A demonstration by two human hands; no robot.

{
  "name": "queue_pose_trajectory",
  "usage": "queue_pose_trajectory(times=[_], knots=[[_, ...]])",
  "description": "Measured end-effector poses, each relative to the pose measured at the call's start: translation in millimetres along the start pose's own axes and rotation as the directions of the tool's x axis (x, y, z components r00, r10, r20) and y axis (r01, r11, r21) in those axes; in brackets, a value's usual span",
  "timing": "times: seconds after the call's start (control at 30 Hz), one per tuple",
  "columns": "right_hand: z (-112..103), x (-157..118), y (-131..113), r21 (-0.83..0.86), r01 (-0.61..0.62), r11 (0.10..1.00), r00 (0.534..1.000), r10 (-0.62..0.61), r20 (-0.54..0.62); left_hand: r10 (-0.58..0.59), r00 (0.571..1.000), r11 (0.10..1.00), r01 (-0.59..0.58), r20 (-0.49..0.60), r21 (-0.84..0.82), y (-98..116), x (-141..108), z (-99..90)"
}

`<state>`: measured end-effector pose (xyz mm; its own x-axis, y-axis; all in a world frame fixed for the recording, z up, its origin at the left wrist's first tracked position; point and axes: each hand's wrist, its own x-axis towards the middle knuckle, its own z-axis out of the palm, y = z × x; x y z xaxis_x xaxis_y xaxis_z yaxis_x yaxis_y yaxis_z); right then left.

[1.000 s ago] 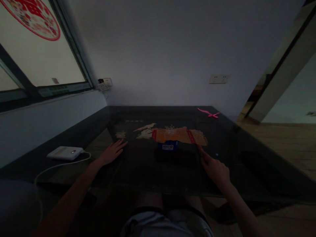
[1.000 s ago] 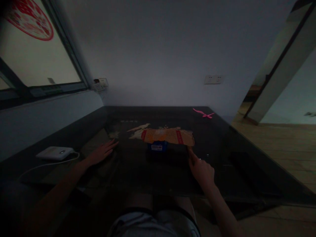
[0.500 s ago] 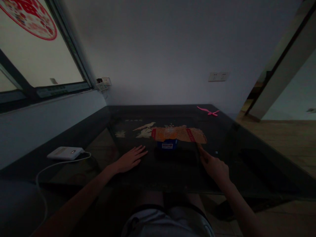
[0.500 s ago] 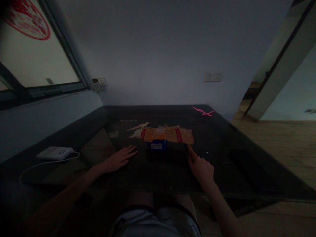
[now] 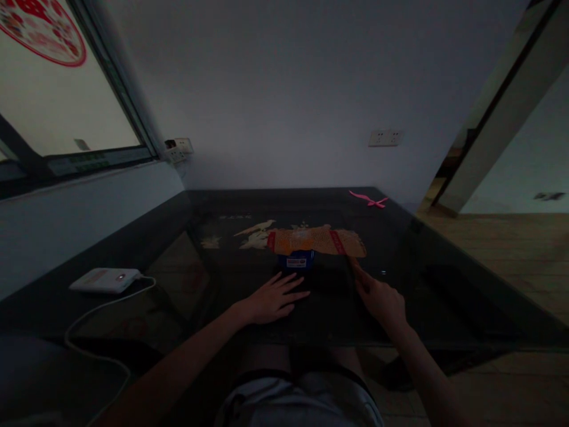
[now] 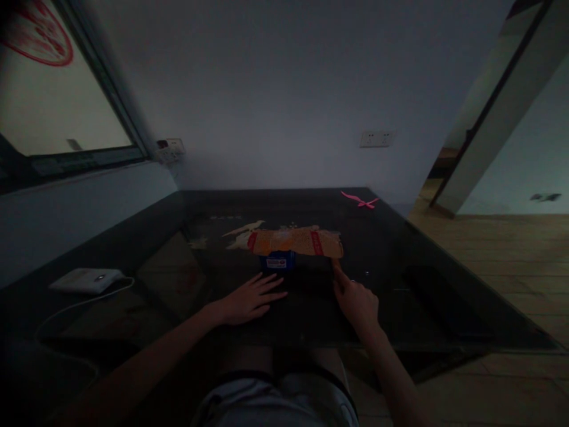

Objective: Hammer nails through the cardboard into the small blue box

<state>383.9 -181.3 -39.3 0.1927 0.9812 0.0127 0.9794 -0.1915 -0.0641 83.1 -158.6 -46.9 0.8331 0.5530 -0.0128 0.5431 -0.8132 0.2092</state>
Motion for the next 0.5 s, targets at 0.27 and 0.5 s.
queue_pose_trajectory(times=[0.27,0.5], knots=[[-2,-1,-1,0.008,-0.017,1.000,1.000,0.017,0.008,-0.179,0.976,0.968,0.152,-0.127,-0.200,-3,-5,-3.0],[-2,-1,-2,0.012,-0.028,1.000,1.000,0.027,0.009,-0.329,0.906,0.905,0.223,-0.265,-0.361,-11,-16,-3.1]])
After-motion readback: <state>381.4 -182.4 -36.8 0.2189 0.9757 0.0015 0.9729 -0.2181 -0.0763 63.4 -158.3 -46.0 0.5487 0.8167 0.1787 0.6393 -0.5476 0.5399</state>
